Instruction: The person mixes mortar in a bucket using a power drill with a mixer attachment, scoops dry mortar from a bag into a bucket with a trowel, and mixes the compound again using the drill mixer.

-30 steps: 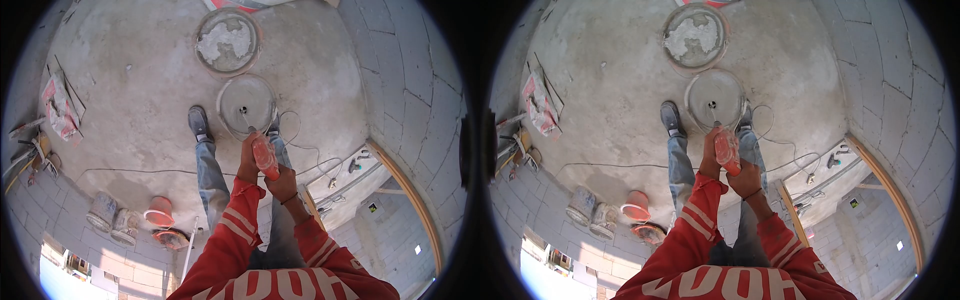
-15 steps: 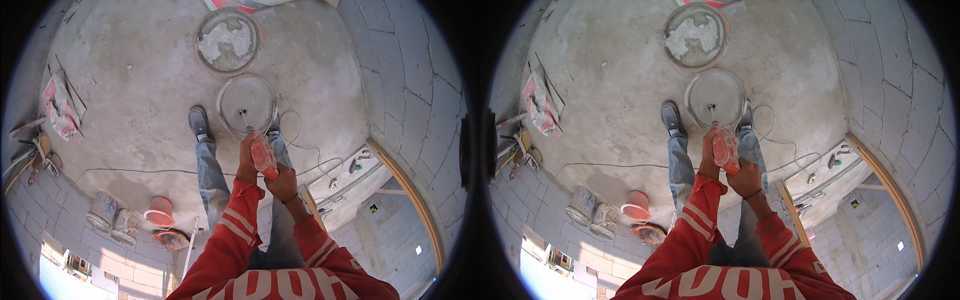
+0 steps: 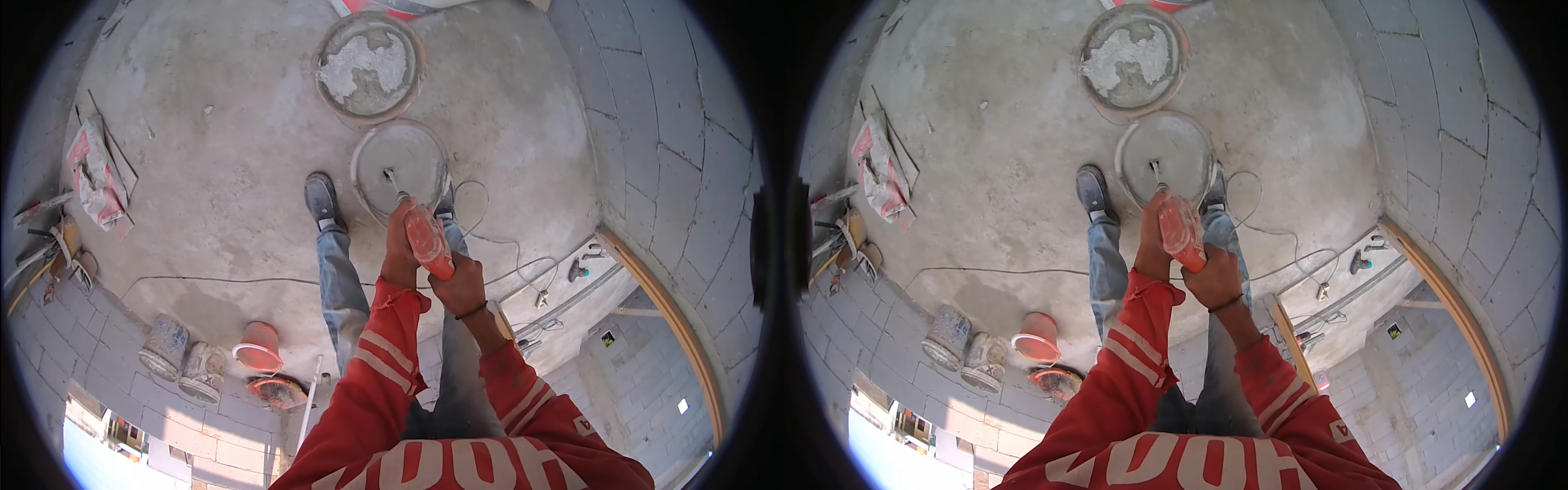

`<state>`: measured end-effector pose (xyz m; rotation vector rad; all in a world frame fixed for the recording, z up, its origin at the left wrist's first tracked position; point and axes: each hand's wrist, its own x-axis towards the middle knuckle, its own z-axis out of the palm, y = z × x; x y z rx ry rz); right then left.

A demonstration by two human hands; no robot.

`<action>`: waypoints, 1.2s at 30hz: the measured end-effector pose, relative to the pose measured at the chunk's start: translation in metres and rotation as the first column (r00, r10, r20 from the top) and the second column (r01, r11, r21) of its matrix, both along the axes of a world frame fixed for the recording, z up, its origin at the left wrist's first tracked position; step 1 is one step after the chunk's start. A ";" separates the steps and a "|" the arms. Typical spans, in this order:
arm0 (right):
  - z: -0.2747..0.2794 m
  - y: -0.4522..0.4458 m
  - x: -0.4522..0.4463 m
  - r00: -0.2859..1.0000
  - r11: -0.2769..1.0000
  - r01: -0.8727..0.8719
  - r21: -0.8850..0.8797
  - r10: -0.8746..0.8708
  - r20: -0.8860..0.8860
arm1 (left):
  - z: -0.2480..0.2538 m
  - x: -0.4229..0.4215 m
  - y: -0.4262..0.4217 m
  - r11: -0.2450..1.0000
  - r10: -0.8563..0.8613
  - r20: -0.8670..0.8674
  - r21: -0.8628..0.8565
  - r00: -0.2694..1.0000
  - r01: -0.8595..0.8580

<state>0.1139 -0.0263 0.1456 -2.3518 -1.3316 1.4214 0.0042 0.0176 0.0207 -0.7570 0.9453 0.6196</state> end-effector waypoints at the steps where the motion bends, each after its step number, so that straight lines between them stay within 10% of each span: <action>1: 0.000 0.001 0.001 1.000 1.000 -0.009 -0.001 0.009 0.003 | 0.007 0.000 0.008 1.000 -0.002 -0.012 0.014 1.000 0.002; 36: 0.000 0.000 0.023 0.989 0.991 0.124 0.042 -0.127 0.082 | 0.003 0.044 0.019 0.996 -0.091 -0.002 -0.017 0.996 0.091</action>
